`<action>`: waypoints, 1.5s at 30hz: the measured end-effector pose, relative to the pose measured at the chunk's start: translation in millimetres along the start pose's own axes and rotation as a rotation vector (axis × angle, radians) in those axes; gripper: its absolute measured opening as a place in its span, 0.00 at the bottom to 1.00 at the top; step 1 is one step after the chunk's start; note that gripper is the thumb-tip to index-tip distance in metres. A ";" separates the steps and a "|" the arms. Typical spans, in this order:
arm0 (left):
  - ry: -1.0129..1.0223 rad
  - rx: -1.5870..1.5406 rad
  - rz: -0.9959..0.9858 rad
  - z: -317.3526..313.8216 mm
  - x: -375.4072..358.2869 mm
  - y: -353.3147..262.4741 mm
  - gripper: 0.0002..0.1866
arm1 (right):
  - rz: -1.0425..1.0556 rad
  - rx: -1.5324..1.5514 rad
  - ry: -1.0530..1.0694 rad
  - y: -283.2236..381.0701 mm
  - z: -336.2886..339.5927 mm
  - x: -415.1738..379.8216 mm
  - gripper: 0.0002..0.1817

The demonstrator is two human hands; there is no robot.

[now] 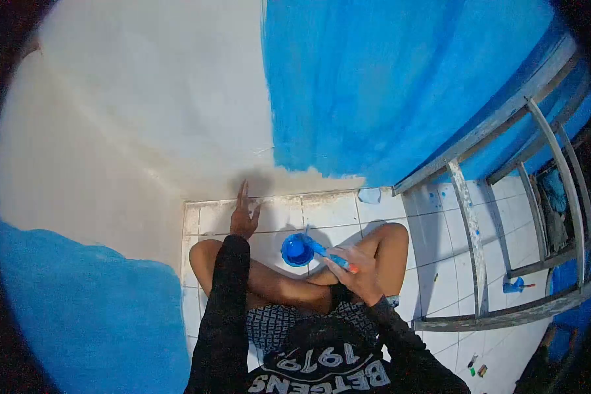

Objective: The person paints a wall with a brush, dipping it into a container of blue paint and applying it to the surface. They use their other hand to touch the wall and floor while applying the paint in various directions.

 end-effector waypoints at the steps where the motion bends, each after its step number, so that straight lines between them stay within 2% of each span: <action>1: -0.002 0.000 -0.001 0.5 0.4 -0.7 0.43 | -0.057 -0.028 -0.051 -4.6 2.9 -1.7 0.17; 2: -0.052 0.064 -0.048 2.9 -0.1 -4.8 0.43 | -0.056 -0.028 -0.051 -7.8 1.2 -4.5 0.17; 4: -0.108 0.129 -0.099 4.7 0.7 -6.4 0.42 | -0.566 0.150 -0.241 -56.7 -1.7 -32.7 0.15; 5: -0.114 0.173 -0.096 3.1 1.3 -3.9 0.42 | -0.560 0.152 -0.241 -74.1 -12.1 -43.0 0.15; 7: -0.124 0.219 -0.095 1.2 0.6 2.4 0.41 | -0.887 0.558 -0.593 -116.1 -30.5 -80.3 0.15; 8: -0.097 0.184 -0.057 -1.1 1.9 7.7 0.41 | -0.881 0.559 -0.595 -118.4 -31.1 -85.0 0.15; 10: -0.071 0.147 -0.025 -1.4 3.2 6.5 0.41 | -0.981 0.942 -0.672 -106.3 -40.1 -83.2 0.13; 14: -0.105 0.193 -0.094 2.1 2.9 -6.4 0.40 | -1.037 0.959 -0.682 -108.2 -52.8 -90.8 0.09; 16: -0.134 0.208 -0.129 5.7 1.6 -10.5 0.40 | -1.109 1.088 -0.658 -105.6 -64.9 -92.5 0.09; 18: -0.113 0.109 -0.105 6.1 1.3 -9.0 0.40 | -1.102 1.081 -0.611 -111.5 -71.9 -99.9 0.08; 21: -0.114 0.111 -0.143 6.2 0.6 -9.1 0.40 | -1.187 1.129 -0.571 -110.1 -75.4 -107.3 0.10; 23: -0.105 0.119 -0.111 3.8 2.1 -3.2 0.40 | -1.231 1.227 -0.457 -106.3 -79.7 -111.4 0.13; 26: -0.095 0.115 -0.070 4.9 2.3 -6.8 0.40 | -1.107 1.367 -0.401 -109.7 -84.4 -106.1 0.16; 27: -0.092 0.102 -0.063 6.0 1.7 -10.6 0.41 | -1.107 1.367 -0.400 -103.3 -80.9 -99.3 0.16; 29: -0.077 0.102 -0.020 6.6 1.0 -12.9 0.41 | -1.227 1.094 -0.395 -92.0 -65.6 -90.7 0.20; 31: -0.060 0.101 0.026 3.8 3.5 -1.9 0.41 | -1.190 1.099 -0.428 -99.0 -69.9 -92.7 0.22; 33: -0.267 0.350 -0.288 9.1 0.5 -18.5 0.41 | -1.159 1.097 -0.462 -98.3 -68.3 -92.6 0.24; 34: -0.265 0.340 -0.281 9.3 -0.2 -18.8 0.41 | -1.168 1.090 -0.420 -95.9 -66.3 -90.1 0.24; 36: -0.127 0.175 -0.032 4.3 3.0 -2.9 0.41 | -1.194 1.058 -0.380 -90.2 -58.7 -85.5 0.23; 37: -0.208 0.168 -0.229 7.0 1.0 -12.8 0.41 | -1.153 1.007 -0.409 -86.2 -53.9 -81.0 0.22; 38: -0.197 0.158 -0.215 2.2 -1.4 -8.4 0.41 | -1.109 0.960 -0.433 -80.7 -51.1 -76.1 0.21; 39: -0.123 0.096 -0.093 3.5 1.6 -6.0 0.41 | -1.022 0.887 -0.465 -71.2 -43.1 -66.2 0.19; 40: -0.048 0.038 0.033 3.8 3.6 0.8 0.41 | -1.034 0.886 -0.460 -89.2 -52.4 -78.8 0.19; 42: -0.064 0.050 0.006 3.0 3.1 5.1 0.42 | -0.902 0.642 -0.532 -131.5 -59.1 -115.2 0.16; 43: -0.108 0.105 -0.031 7.1 0.2 -1.1 0.42 | -1.060 0.914 -0.562 -89.0 -48.8 -87.7 0.16; 44: -0.153 0.157 -0.072 7.3 0.3 -6.3 0.42 | -1.076 0.904 -0.560 -90.0 -49.9 -86.9 0.16; 45: -0.063 0.066 0.056 -0.7 5.1 19.0 0.43 | -1.049 0.888 -0.538 -90.3 -48.0 -87.2 0.16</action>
Point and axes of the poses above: each hand's wrist, its own x-axis towards the middle knuckle, its own z-axis out of the back of the hand, y = z × x, the point moved 7 cm from there along x, towards the middle knuckle, and after that the axes turned 10 degrees about z, right-handed, at the moved point
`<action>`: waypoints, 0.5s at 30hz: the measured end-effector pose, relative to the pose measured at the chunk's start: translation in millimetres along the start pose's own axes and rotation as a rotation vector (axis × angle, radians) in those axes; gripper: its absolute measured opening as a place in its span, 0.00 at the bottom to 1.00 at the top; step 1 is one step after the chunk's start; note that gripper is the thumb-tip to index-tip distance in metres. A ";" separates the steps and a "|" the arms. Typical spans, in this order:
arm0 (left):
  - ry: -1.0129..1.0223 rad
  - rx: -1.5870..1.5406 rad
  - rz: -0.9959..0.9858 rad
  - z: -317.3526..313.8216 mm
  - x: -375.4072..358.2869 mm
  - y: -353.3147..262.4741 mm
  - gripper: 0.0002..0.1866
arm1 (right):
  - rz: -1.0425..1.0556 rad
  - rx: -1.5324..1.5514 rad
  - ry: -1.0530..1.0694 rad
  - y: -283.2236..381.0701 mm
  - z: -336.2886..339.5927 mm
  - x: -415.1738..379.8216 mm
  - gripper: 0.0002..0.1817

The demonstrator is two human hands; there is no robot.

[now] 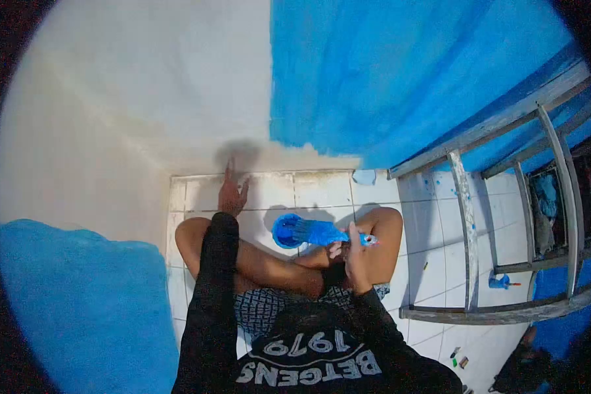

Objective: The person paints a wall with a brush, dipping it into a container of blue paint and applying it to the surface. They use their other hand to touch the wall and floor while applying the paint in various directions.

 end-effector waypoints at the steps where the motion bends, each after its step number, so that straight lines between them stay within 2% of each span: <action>1: 0.005 -0.009 0.001 -2.2 1.0 -0.1 0.43 | 0.035 -0.017 0.027 2.6 1.7 4.5 0.15; 2: -0.040 -0.025 -0.104 1.2 1.7 -10.5 0.43 | 0.119 -0.160 -0.025 -25.8 26.9 23.8 0.15; 3: -0.084 -0.038 -0.209 5.0 0.4 -21.2 0.44 | 0.123 -0.162 -0.030 -20.7 25.4 22.2 0.15; 4: -0.133 0.121 -0.197 6.0 -3.0 -24.8 0.43 | 0.213 -0.211 -0.015 -11.1 19.7 20.5 0.15; 5: -0.134 0.122 -0.199 6.9 -5.4 -28.6 0.43 | 0.299 -0.259 0.002 -2.4 13.1 16.4 0.15; 7: -0.044 0.025 -0.077 4.7 -2.5 -24.4 0.42 | 0.256 -0.207 0.051 12.6 -7.6 6.1 0.18; 12: -0.066 0.028 -0.077 5.5 -2.9 -21.0 0.43 | 0.121 -0.029 0.074 12.0 -11.7 32.1 0.27; 13: -0.076 0.033 -0.092 5.1 -3.3 -21.8 0.43 | 0.120 -0.028 0.072 7.8 -11.2 43.6 0.27; 15: -0.078 0.074 -0.100 4.9 -2.2 -21.6 0.43 | 0.273 0.079 0.084 17.2 -15.2 67.7 0.27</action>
Point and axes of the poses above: each hand's wrist, its own x-axis towards the middle knuckle, its own z-axis out of the back of the hand, y = z × x, the point moved 7 cm from there along x, towards the middle knuckle, and after that the axes turned 10 degrees about z, right-handed, at the moved point
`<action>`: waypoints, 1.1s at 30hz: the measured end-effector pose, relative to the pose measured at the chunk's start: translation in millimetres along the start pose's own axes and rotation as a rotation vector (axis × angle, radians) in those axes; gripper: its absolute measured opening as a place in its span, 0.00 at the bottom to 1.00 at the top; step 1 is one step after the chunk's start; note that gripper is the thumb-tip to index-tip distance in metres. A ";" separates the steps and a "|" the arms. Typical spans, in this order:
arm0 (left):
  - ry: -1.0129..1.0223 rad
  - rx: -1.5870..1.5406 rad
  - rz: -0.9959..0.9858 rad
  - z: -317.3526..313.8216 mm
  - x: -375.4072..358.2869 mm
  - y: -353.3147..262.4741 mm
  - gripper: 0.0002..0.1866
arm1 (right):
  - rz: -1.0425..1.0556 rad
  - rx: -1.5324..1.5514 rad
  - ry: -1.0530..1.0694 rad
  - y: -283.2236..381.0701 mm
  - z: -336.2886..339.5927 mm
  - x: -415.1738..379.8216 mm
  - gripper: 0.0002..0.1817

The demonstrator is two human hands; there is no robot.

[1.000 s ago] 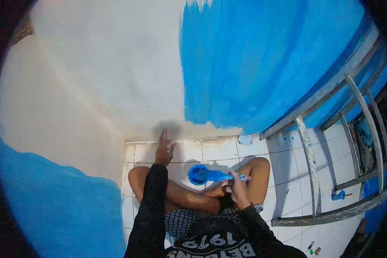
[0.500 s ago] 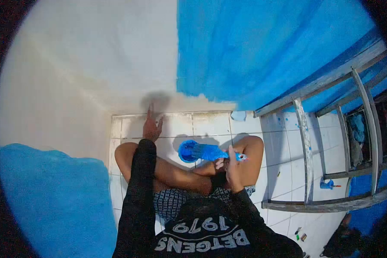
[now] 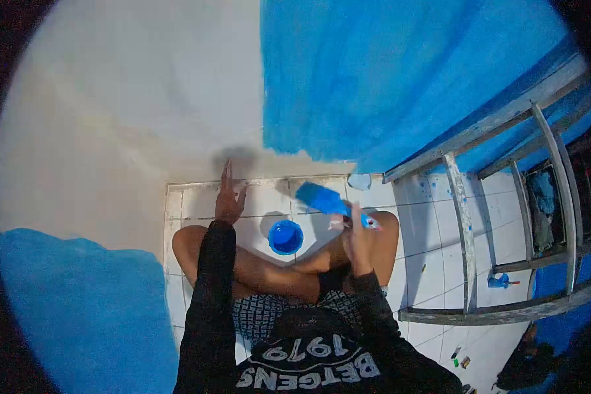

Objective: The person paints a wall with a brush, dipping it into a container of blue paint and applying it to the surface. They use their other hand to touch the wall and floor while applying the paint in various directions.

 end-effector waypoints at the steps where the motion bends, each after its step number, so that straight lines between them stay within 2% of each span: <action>1: -0.001 0.041 -0.008 -0.3 0.6 -0.6 0.44 | 0.042 -0.028 -0.024 30.0 -21.1 2.8 0.24; 4: 0.003 -0.020 -0.011 0.9 -1.3 -2.5 0.44 | 0.075 -0.123 0.020 51.1 -47.6 17.7 0.20; 8: 0.020 -0.036 -0.004 -7.8 1.2 9.7 0.43 | 0.142 -0.140 0.032 35.0 -57.8 34.7 0.18; 9: 0.029 -0.053 0.007 -11.5 1.5 15.5 0.42 | 0.229 -0.212 0.025 17.7 -48.1 43.3 0.16; 17: 0.041 -0.038 -0.014 -1.9 -0.3 -2.3 0.41 | 0.287 -0.158 0.008 30.3 -77.7 36.7 0.13; 19: 0.107 -0.091 0.084 -6.6 -0.7 2.5 0.41 | 0.290 -0.148 0.006 30.8 -79.2 37.0 0.12; 20: 0.108 -0.092 0.082 -7.8 -0.6 3.3 0.41 | 0.329 -0.238 0.022 29.3 -78.7 38.5 0.12; 22: -0.001 0.032 -0.098 -4.2 -0.9 -4.4 0.42 | 0.368 -0.327 0.035 18.8 -73.2 45.3 0.11; 24: 0.002 0.008 -0.113 -3.8 -1.2 -6.9 0.42 | 0.431 -0.422 -0.020 6.1 -63.4 52.5 0.10; 28: 0.013 -0.025 -0.091 -5.2 -0.3 0.4 0.42 | 0.497 -0.361 -0.172 14.8 -35.9 60.5 0.12; 30: -0.006 0.040 -0.102 -6.2 -1.4 0.8 0.42 | 0.407 -0.116 -0.324 19.5 -17.8 58.2 0.13; 31: -0.025 0.105 -0.114 -6.5 -2.0 -1.6 0.42 | 0.422 -0.288 -0.342 23.6 -10.6 61.0 0.15; 33: -0.032 0.102 -0.145 -5.5 -2.7 -8.3 0.42 | 0.447 -0.244 -0.371 31.7 -16.5 49.8 0.14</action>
Point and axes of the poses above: each hand's wrist, its own x-axis towards the middle knuckle, its own z-axis out of the back of the hand, y = z × x, the point moved 7 cm from there along x, towards the middle knuckle, and after that the axes turned 10 degrees about z, right-handed, at the moved point
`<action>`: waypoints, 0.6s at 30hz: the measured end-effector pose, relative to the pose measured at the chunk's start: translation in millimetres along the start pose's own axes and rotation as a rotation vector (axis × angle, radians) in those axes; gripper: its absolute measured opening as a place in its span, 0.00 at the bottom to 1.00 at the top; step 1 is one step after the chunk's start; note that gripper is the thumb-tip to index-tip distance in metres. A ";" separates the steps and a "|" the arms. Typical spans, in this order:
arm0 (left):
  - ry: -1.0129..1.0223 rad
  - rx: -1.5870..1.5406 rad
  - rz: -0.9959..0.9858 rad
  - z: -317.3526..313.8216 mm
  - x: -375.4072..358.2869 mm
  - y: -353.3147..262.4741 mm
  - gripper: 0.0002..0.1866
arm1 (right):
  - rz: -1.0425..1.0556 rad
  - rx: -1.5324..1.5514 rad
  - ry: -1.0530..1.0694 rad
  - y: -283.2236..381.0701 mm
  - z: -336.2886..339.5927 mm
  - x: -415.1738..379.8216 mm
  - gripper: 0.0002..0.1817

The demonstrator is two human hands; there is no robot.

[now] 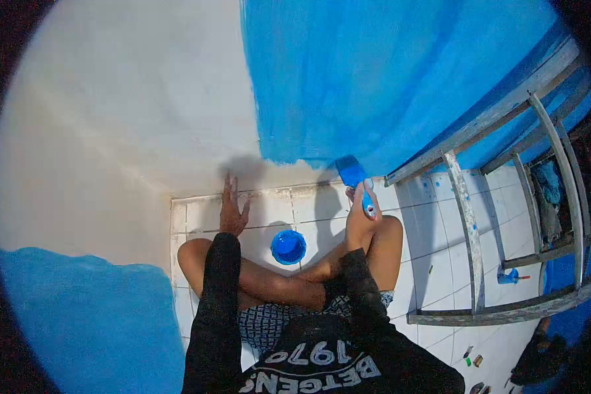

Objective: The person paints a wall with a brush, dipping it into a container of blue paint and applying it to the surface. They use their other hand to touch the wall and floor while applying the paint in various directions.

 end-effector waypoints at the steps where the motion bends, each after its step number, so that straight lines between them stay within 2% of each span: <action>1: -0.010 -0.003 -0.032 1.8 0.9 -5.2 0.42 | 0.016 0.041 -0.041 8.7 -0.7 -3.5 0.13; 2: -0.010 -0.006 -0.033 2.5 1.1 -8.3 0.42 | 0.204 -0.308 -0.012 19.6 -0.1 -5.0 0.11; 4: 0.045 -0.070 0.030 1.0 1.3 -7.3 0.42 | 0.222 -0.275 0.046 14.5 -17.9 -18.8 0.10; 7: 0.013 -0.026 -0.007 2.7 0.4 -3.8 0.43 | 0.297 -0.206 0.244 37.3 -64.1 -49.2 0.10; 8: 0.014 -0.024 -0.013 1.5 -0.6 -1.3 0.43 | 0.297 -0.204 0.239 35.4 -67.8 -53.4 0.10; 10: -0.016 0.012 -0.034 2.5 0.5 0.0 0.43 | 0.479 -0.191 0.511 41.1 -91.6 -66.9 0.13; 11: -0.012 0.012 -0.039 2.0 0.8 1.9 0.43 | 0.478 -0.193 0.505 38.7 -90.2 -64.7 0.13; 13: -0.001 0.014 -0.015 2.4 0.2 0.5 0.43 | 0.696 -0.134 0.757 51.0 -95.5 -68.7 0.18; 14: 0.002 0.009 -0.018 2.3 0.6 -1.4 0.43 | 0.667 -0.169 0.831 41.2 -89.6 -63.6 0.21; 17: 0.023 -0.032 0.030 0.8 1.0 2.9 0.42 | 0.767 -0.315 0.757 28.1 -61.6 -30.9 0.19; 18: 0.019 -0.033 -0.007 0.4 1.3 3.3 0.41 | 0.769 -0.316 0.763 29.8 -51.7 -21.6 0.19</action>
Point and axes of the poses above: each hand's wrist, its own x-axis towards the middle knuckle, its own z-axis out of the back of the hand, y = z × x, the point moved 7 cm from there along x, towards the middle knuckle, and after that the axes turned 10 degrees about z, right-handed, at the moved point
